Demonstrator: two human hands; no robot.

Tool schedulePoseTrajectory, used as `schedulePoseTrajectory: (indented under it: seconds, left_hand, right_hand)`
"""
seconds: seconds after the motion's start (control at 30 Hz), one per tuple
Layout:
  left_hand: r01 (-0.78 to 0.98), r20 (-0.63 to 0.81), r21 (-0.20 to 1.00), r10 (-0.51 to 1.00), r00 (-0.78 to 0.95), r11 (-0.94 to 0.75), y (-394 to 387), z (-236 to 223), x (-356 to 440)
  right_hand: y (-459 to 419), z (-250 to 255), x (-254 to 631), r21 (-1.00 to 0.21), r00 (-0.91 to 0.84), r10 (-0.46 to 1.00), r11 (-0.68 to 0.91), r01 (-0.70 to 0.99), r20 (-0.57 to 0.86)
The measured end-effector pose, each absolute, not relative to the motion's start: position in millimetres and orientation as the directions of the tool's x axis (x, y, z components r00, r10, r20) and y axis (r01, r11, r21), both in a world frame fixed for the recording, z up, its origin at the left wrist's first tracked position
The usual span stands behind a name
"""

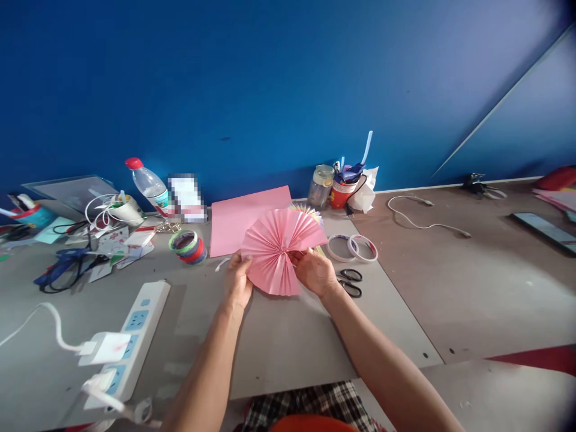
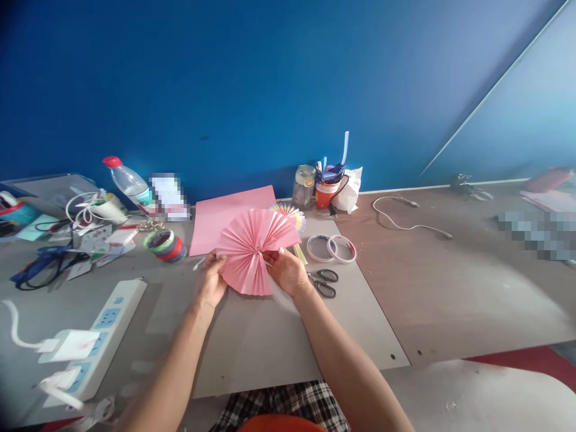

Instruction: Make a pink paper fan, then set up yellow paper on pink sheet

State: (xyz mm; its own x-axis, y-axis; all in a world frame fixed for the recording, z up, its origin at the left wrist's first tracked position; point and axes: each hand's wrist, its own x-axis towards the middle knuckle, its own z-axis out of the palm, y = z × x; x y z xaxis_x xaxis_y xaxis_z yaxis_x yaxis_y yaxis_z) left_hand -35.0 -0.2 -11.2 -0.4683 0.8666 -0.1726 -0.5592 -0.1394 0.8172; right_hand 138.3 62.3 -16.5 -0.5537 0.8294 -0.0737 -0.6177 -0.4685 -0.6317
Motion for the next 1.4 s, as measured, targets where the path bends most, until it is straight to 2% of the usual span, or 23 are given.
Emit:
schedulePoseTrajectory:
  seconds: [0.13,0.4,0.53,0.67,0.83,0.93,1.1,1.23,1.4]
  left_hand:
    - [-0.447,-0.097,0.878,0.85,-0.517,-0.172,-1,-9,-40]
    - [-0.319,-0.028,0.935,0.864,-0.503,-0.156,0,-8,-40]
    - [-0.318,-0.034,0.936,0.86,-0.509,-0.152,0,-9,-39]
    - [-0.347,-0.054,0.926,0.861,-0.506,-0.146,0,-8,-39]
    - [-0.455,-0.064,0.881,0.918,-0.391,-0.133,-4,-4,-34]
    - [-0.494,-0.111,0.867,0.942,-0.317,-0.064,-7,-4,-28]
    - [-0.497,-0.169,0.867,0.957,-0.237,0.03,-8,-11,-17]
    - [-0.513,-0.244,0.855,0.931,-0.271,0.075,-5,-16,-17]
    - [-0.533,-0.259,0.844,0.919,-0.298,0.065,-4,-14,-29]
  right_hand:
    - [56,-12,134,-0.667,-0.599,0.796,-0.495,-0.557,-0.091]
    - [48,-12,119,-0.632,-0.488,0.84,-0.514,-0.58,-0.236]
    - [46,-14,115,-0.624,-0.421,0.857,-0.508,-0.594,-0.296]
    - [47,-20,112,-0.577,-0.437,0.846,-0.53,-0.622,-0.306]
    - [50,-24,111,-0.519,-0.455,0.827,-0.561,-0.645,-0.329]
    - [51,-26,109,-0.495,-0.426,0.844,-0.536,-0.684,-0.325]
    - [52,-25,107,-0.529,-0.383,0.885,-0.465,-0.71,-0.264]
    - [56,-23,112,-0.56,-0.422,0.878,-0.471,-0.681,-0.225]
    - [71,-18,131,-0.584,-0.286,0.934,-0.358,-0.729,-0.215]
